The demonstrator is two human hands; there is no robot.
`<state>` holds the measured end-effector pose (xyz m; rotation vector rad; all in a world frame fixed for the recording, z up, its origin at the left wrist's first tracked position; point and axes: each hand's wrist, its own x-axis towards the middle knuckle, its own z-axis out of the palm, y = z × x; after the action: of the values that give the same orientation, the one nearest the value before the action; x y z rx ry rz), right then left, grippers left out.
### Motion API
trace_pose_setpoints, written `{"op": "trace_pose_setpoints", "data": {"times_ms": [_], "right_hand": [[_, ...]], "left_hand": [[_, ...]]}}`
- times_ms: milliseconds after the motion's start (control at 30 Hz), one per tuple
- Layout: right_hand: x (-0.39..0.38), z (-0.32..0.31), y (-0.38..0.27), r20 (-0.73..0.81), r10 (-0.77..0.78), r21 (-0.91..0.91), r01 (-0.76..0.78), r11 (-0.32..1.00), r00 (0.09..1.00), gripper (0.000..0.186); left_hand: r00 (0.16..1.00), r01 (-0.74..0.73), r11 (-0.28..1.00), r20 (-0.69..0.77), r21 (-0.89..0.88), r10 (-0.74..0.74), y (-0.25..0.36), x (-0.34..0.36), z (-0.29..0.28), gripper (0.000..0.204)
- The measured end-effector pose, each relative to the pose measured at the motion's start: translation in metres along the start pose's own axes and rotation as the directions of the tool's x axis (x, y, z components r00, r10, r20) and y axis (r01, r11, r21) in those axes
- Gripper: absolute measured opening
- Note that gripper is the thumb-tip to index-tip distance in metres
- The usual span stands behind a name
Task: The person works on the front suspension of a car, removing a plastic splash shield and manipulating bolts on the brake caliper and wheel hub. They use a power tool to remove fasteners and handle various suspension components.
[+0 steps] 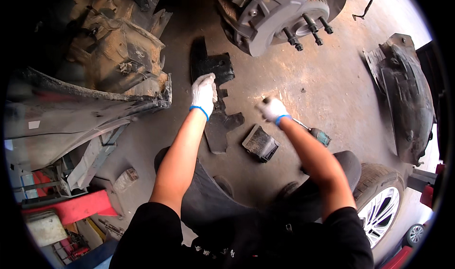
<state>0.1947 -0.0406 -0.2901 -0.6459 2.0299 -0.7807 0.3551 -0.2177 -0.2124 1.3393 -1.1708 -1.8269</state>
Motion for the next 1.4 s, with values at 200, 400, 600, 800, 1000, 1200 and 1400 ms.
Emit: {"op": "trace_pose_setpoints", "data": {"times_ms": [200, 400, 600, 800, 1000, 1200, 1400], "right_hand": [[0.0, 0.145, 0.003, 0.019, 0.141, 0.242, -0.141, 0.96, 0.99, 0.042], [-0.049, 0.028, -0.069, -0.342, -0.334, 0.2, 0.415, 0.887, 0.878, 0.019], [-0.086, 0.021, -0.079, -0.282, -0.742, -0.296, 0.681, 0.67, 0.608, 0.025], [-0.108, 0.035, -0.09, -0.068, -0.787, 0.005, 0.788, 0.615, 0.614, 0.03], [-0.065, 0.084, 0.015, -0.066, -0.436, -0.442, 0.365, 0.819, 0.898, 0.027], [-0.001, 0.241, 0.062, 0.15, -0.434, -0.099, 0.45, 0.887, 0.888, 0.025], [-0.005, 0.248, 0.027, 0.326, -0.658, -0.625, 0.677, 0.388, 0.678, 0.02]], "left_hand": [[0.994, -0.057, 0.982, 0.104, 0.181, 0.039, 0.008, -0.014, 0.012, 0.023], [0.991, -0.128, 0.65, 0.078, 0.749, 0.106, -0.012, 0.008, -0.014, 0.052], [0.911, 0.186, 0.704, 0.148, 0.686, -0.386, -0.007, -0.013, 0.005, 0.068], [0.959, -0.172, 0.598, 0.271, 0.783, -0.079, -0.013, 0.008, -0.01, 0.049], [0.94, -0.339, 0.263, 0.313, 0.903, 0.134, 0.016, 0.049, -0.06, 0.045], [0.896, -0.423, 0.2, 0.441, 0.884, -0.051, 0.03, 0.012, -0.039, 0.044], [0.929, -0.341, 0.196, 0.361, 0.919, -0.077, 0.04, -0.013, -0.056, 0.039]]}}
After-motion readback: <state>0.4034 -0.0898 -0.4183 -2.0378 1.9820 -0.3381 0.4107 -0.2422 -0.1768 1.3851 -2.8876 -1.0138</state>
